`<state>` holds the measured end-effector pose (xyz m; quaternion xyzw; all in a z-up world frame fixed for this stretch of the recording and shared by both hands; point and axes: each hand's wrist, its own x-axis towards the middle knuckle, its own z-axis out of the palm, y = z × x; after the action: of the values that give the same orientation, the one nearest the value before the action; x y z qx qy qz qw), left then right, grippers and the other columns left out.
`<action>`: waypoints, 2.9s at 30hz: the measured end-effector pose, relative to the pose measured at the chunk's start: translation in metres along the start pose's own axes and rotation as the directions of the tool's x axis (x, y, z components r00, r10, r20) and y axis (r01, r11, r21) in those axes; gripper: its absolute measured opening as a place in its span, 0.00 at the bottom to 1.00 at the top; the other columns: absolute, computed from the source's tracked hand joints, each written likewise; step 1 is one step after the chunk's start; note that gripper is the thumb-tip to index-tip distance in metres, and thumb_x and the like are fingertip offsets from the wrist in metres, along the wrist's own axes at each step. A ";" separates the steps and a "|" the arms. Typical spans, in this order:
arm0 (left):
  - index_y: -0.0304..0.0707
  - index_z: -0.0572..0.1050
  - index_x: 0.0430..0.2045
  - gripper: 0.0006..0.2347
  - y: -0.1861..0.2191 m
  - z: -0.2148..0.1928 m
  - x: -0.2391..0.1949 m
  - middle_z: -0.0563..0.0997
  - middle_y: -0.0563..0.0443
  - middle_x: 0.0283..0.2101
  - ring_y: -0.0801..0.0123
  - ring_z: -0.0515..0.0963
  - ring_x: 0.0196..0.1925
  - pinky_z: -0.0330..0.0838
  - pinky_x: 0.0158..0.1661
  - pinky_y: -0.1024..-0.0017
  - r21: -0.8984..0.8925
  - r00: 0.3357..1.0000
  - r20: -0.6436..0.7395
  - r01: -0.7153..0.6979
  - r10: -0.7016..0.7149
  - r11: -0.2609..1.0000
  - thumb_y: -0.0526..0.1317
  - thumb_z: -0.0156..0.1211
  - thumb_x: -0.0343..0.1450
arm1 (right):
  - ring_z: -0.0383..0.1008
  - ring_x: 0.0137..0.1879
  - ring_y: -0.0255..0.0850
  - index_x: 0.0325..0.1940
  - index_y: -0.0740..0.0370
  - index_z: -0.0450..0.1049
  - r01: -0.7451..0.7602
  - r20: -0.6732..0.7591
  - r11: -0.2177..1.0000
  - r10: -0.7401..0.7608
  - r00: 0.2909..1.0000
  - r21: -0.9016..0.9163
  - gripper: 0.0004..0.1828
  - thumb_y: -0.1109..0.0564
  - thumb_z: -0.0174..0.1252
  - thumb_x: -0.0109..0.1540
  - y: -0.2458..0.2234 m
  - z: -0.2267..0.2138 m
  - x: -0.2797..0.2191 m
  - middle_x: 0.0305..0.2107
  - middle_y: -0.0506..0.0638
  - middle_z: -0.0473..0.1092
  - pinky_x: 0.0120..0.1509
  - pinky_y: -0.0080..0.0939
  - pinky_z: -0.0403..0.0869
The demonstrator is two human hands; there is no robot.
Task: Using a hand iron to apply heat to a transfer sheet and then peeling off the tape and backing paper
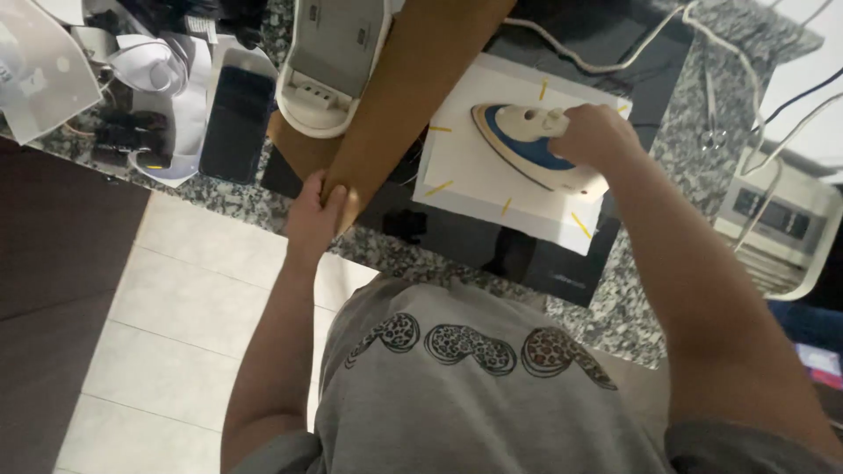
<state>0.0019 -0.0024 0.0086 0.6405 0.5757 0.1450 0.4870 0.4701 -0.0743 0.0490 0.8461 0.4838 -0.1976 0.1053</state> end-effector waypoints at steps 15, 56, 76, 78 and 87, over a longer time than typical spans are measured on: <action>0.41 0.68 0.63 0.23 -0.021 0.001 0.010 0.76 0.46 0.62 0.54 0.75 0.62 0.67 0.56 0.60 -0.006 0.997 0.025 -0.078 0.079 0.997 0.52 0.50 0.75 | 0.77 0.40 0.59 0.39 0.63 0.76 -0.086 0.165 0.991 0.102 0.981 -0.102 0.14 0.51 0.54 0.57 -0.047 -0.047 -0.035 0.33 0.62 0.75 0.34 0.55 0.74; 0.41 0.67 0.63 0.24 -0.012 -0.002 0.005 0.79 0.48 0.56 0.59 0.79 0.55 0.72 0.49 0.63 -0.047 0.995 0.037 -0.091 0.093 0.995 0.54 0.49 0.75 | 0.70 0.28 0.52 0.36 0.63 0.76 -0.073 0.126 0.996 0.078 0.989 -0.044 0.14 0.49 0.57 0.57 -0.039 -0.039 -0.035 0.26 0.58 0.70 0.26 0.49 0.68; 0.43 0.67 0.63 0.30 -0.026 0.003 0.010 0.80 0.44 0.57 0.54 0.79 0.57 0.71 0.50 0.59 -0.011 0.994 0.006 -0.110 0.110 0.994 0.63 0.47 0.72 | 0.73 0.33 0.57 0.35 0.64 0.75 -0.009 0.101 0.995 0.019 0.995 -0.095 0.16 0.47 0.56 0.56 -0.031 -0.031 -0.028 0.27 0.61 0.72 0.29 0.52 0.70; 0.42 0.68 0.61 0.23 -0.024 0.002 0.010 0.80 0.45 0.55 0.57 0.79 0.55 0.71 0.50 0.62 -0.043 0.995 0.007 -0.101 0.101 0.994 0.54 0.51 0.75 | 0.73 0.33 0.56 0.36 0.63 0.75 -0.012 0.111 0.995 0.023 0.994 -0.097 0.17 0.47 0.56 0.57 -0.032 -0.033 -0.030 0.27 0.60 0.71 0.28 0.52 0.70; 0.42 0.64 0.66 0.24 0.005 -0.010 0.007 0.77 0.44 0.60 0.58 0.77 0.59 0.71 0.54 0.63 -0.032 0.994 0.108 0.033 -0.029 0.999 0.50 0.51 0.75 | 0.70 0.30 0.51 0.36 0.64 0.75 -0.021 0.148 0.997 0.033 0.988 -0.079 0.15 0.49 0.56 0.59 -0.039 -0.041 -0.033 0.26 0.58 0.70 0.26 0.48 0.68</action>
<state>-0.0010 0.0091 0.0151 0.6302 0.5558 0.1124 0.5303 0.4312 -0.0655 0.1010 0.8307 0.4702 -0.2400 0.1766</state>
